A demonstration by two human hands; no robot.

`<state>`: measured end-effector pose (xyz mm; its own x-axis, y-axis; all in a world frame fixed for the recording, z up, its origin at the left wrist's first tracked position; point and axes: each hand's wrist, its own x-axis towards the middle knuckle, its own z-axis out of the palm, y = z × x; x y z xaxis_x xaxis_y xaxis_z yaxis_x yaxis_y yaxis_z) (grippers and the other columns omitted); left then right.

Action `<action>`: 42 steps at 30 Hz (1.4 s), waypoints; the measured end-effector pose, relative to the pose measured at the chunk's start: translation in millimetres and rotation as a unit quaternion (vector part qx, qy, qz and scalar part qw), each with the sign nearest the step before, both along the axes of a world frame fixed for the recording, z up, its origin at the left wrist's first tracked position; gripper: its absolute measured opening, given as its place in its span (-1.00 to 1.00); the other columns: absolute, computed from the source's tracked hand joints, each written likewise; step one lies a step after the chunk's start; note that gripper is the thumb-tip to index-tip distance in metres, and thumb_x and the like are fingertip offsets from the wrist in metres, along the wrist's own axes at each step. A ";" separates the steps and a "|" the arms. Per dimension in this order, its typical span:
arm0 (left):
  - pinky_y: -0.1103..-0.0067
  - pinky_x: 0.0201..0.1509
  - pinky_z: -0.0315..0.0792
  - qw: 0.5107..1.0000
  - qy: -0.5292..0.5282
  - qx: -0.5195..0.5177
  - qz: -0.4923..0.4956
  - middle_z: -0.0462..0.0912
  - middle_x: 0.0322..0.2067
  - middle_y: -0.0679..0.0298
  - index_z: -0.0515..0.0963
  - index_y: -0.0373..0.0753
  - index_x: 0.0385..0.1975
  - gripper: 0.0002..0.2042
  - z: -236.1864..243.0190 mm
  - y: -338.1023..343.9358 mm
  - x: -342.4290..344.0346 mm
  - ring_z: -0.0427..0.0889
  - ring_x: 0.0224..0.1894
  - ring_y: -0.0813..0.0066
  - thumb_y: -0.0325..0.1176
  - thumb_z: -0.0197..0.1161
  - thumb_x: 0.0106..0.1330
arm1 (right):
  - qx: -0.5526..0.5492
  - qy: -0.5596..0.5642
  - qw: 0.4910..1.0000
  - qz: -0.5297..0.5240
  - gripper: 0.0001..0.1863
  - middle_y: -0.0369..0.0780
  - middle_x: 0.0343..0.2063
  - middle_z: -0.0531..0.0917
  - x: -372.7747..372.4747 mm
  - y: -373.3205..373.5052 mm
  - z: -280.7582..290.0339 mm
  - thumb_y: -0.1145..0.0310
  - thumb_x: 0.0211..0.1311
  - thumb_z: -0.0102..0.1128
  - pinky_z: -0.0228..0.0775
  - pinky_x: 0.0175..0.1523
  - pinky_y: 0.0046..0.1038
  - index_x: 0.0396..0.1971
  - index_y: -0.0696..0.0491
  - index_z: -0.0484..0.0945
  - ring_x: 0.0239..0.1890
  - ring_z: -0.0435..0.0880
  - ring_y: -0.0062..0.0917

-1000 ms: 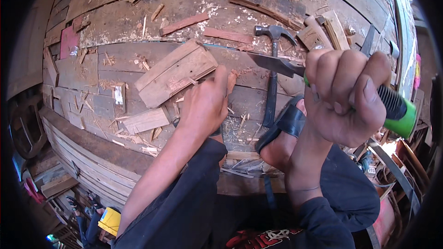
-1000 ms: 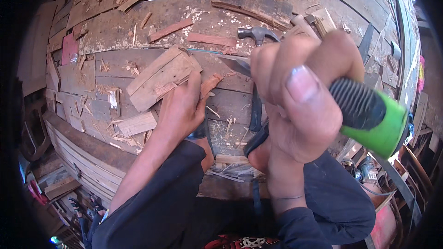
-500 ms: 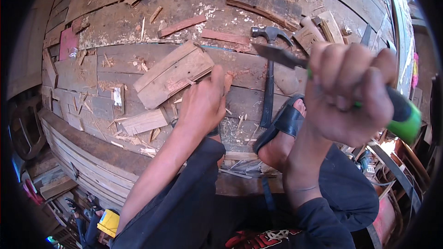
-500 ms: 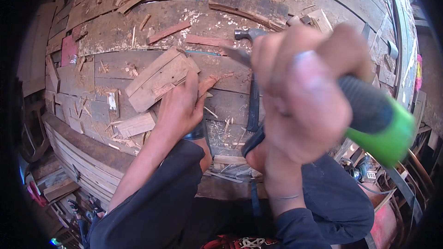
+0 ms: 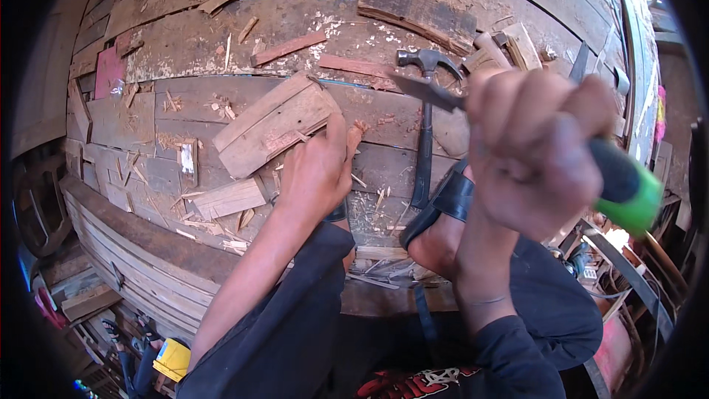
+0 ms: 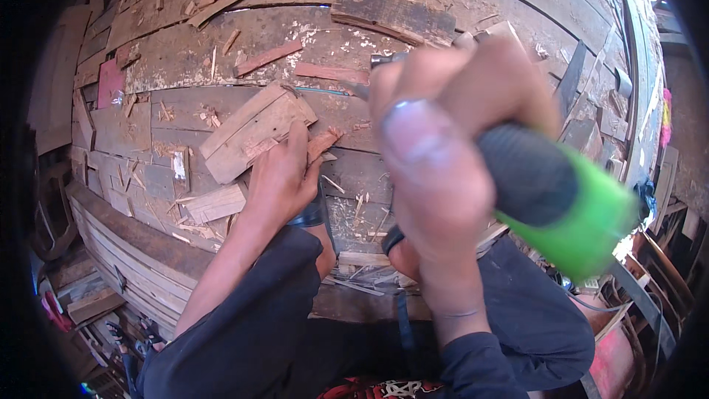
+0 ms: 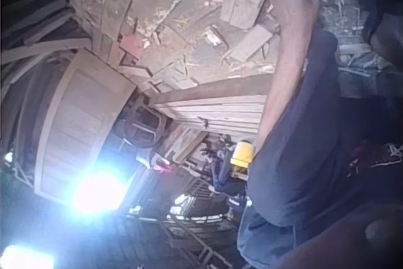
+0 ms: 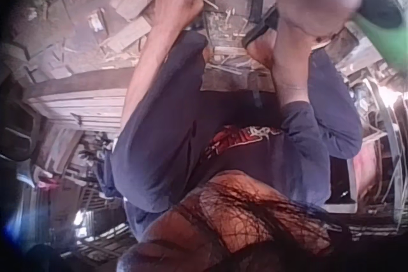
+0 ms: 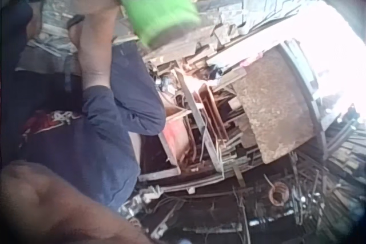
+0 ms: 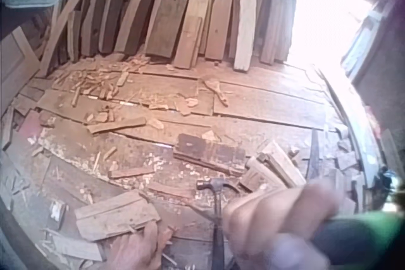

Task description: Using a chisel and a hammer to carve or shape pieces of wood on a floor.

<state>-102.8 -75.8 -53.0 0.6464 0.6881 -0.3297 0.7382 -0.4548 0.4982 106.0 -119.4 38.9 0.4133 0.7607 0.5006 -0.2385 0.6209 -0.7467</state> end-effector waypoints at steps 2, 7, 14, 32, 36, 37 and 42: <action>-0.03 -0.32 0.52 0.999 -0.029 0.016 -0.009 0.64 -0.50 -0.19 0.29 -0.32 -0.06 -0.62 -3.1 -1.9 -1.4 0.65 -0.40 -0.32 -0.46 0.32 0.23 | -0.056 -0.038 0.980 -0.187 -0.72 -0.29 -0.60 0.53 -37.3 0.5 -83.7 0.56 0.16 0.29 0.26 -0.50 -0.51 -0.60 0.04 0.36 -0.63 0.43 -0.58; -0.05 -0.30 0.49 0.997 -0.072 -0.005 -0.011 0.62 -0.50 -0.20 0.28 -0.31 -0.04 -0.59 -5.9 -2.2 -3.8 0.63 -0.38 -0.36 -0.46 0.34 0.19 | -0.234 -0.059 0.968 -0.066 -0.74 -0.31 -0.70 0.50 -59.3 -7.2 -118.5 0.52 0.12 0.32 0.31 -0.50 -0.48 -0.64 0.07 0.41 -0.63 0.49 -0.64; -0.03 -0.34 0.45 0.998 -0.065 0.000 -0.005 0.59 -0.59 -0.17 0.28 -0.30 -0.10 -0.64 -2.6 2.0 2.4 0.61 -0.43 -0.36 -0.43 0.33 0.26 | -0.027 0.004 1.000 0.002 -0.85 -0.42 -0.59 0.42 -12.6 -17.8 -4.2 0.36 0.32 0.09 0.11 -0.49 -0.48 -0.44 -0.11 0.34 -0.68 0.31 -0.67; 0.00 -0.25 0.51 0.996 -0.061 -0.040 0.057 0.67 -0.46 -0.15 0.26 -0.29 -0.13 -0.61 -3.2 13.0 6.6 0.66 -0.29 -0.33 -0.48 0.38 0.19 | 0.014 -0.009 0.997 0.073 -0.80 -0.46 -0.62 0.38 14.0 -16.1 -5.7 0.32 0.42 -0.07 0.14 -0.36 -0.45 -0.48 -0.12 0.35 -0.67 0.25 -0.70; 0.02 -0.27 0.51 0.998 -0.059 -0.003 -0.007 0.68 -0.46 -0.14 0.28 -0.29 -0.09 -0.60 -2.1 5.9 4.1 0.67 -0.30 -0.30 -0.48 0.38 0.20 | -0.174 -0.062 0.976 -0.119 -0.73 -0.36 -0.74 0.34 -65.2 -1.9 -121.3 0.57 0.32 0.03 0.08 -0.62 -0.58 -0.57 0.01 0.26 -0.73 0.27 -0.74; 0.02 -0.28 0.51 0.997 -0.067 -0.003 0.023 0.67 -0.47 -0.13 0.30 -0.29 -0.07 -0.60 -8.1 7.1 3.8 0.67 -0.31 -0.29 -0.49 0.37 0.19 | -0.173 -0.064 0.975 -0.124 -0.73 -0.36 -0.74 0.34 -63.7 -0.6 -120.9 0.57 0.32 0.03 0.08 -0.62 -0.58 -0.57 0.01 0.26 -0.73 0.27 -0.74; -0.05 -0.25 0.53 0.998 -0.067 0.006 0.022 0.66 -0.46 -0.21 0.29 -0.30 -0.10 -0.65 -11.0 0.1 0.8 0.67 -0.34 -0.33 -0.47 0.31 0.22 | -0.065 -0.030 0.955 -0.288 -0.66 -0.45 -0.75 0.22 -14.8 13.6 -63.0 0.26 0.48 -0.05 -0.03 -0.65 -0.56 -0.59 -0.08 0.27 -0.78 0.11 -0.74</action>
